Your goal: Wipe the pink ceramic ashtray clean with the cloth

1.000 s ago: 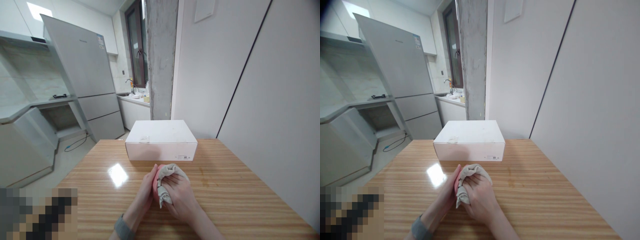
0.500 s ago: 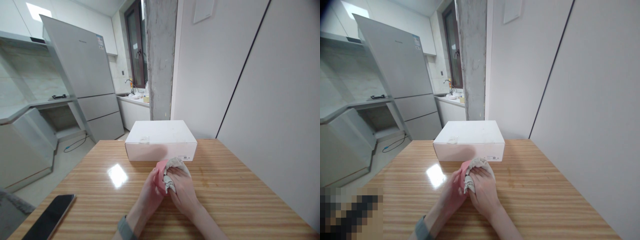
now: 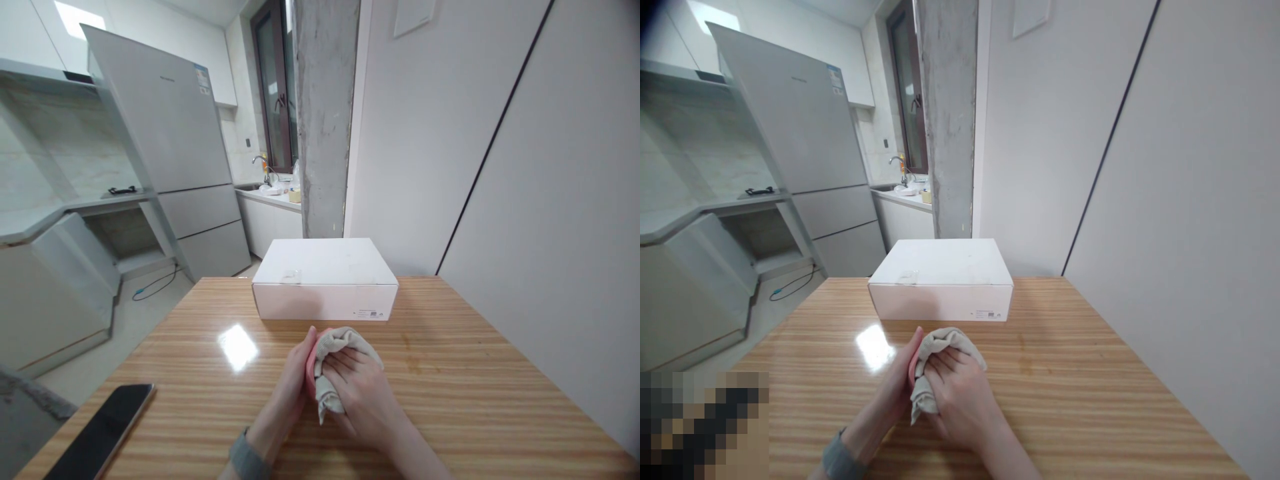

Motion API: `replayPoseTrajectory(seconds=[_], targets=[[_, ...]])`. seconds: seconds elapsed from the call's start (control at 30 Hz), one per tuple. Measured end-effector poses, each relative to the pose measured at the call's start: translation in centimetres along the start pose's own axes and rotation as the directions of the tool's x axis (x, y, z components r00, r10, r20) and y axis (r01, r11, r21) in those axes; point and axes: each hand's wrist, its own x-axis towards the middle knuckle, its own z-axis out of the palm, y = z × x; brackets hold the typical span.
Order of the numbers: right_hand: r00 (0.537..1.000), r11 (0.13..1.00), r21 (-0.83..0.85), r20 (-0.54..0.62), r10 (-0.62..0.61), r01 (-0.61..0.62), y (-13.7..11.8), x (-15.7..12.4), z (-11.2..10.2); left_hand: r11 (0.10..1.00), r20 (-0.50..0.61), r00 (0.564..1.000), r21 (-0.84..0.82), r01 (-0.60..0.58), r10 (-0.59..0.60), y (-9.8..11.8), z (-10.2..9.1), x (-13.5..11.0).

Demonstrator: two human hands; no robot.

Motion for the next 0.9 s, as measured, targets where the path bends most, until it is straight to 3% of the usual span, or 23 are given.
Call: replayPoseTrajectory(seconds=[0.2, 0.37, 0.57, 0.8, 0.9], targets=[[0.997, 0.998, -0.058, -0.072, 0.035, -0.039, -0.1, 0.3, -0.1, 0.991, -0.068, 0.989, 0.041, -0.125, 0.128, -0.7, 0.5, 0.0], [0.983, 0.986, -0.151, -0.177, 0.039, -0.066, -0.5, 0.4, -0.4, 0.988, -0.087, 0.992, -0.119, -0.097, 0.087, -0.4, 1.7, -0.6], [0.997, 0.998, -0.054, -0.073, -0.014, 0.010, -0.6, -0.1, -0.5, 0.996, 0.064, 0.997, -0.081, 0.041, -0.036, 0.6, 1.5, -0.9], [0.999, 1.000, 0.015, -0.048, -0.024, 0.025, -0.3, -0.1, 0.0, 0.996, -0.061, 0.997, 0.080, -0.041, 0.046, -0.3, 0.3, 0.1], [1.000, 1.000, 0.012, -0.028, -0.003, 0.004, -0.1, 0.0, -0.2, 0.990, -0.061, 0.993, 0.102, -0.098, 0.105, -0.4, 0.5, 0.2]])
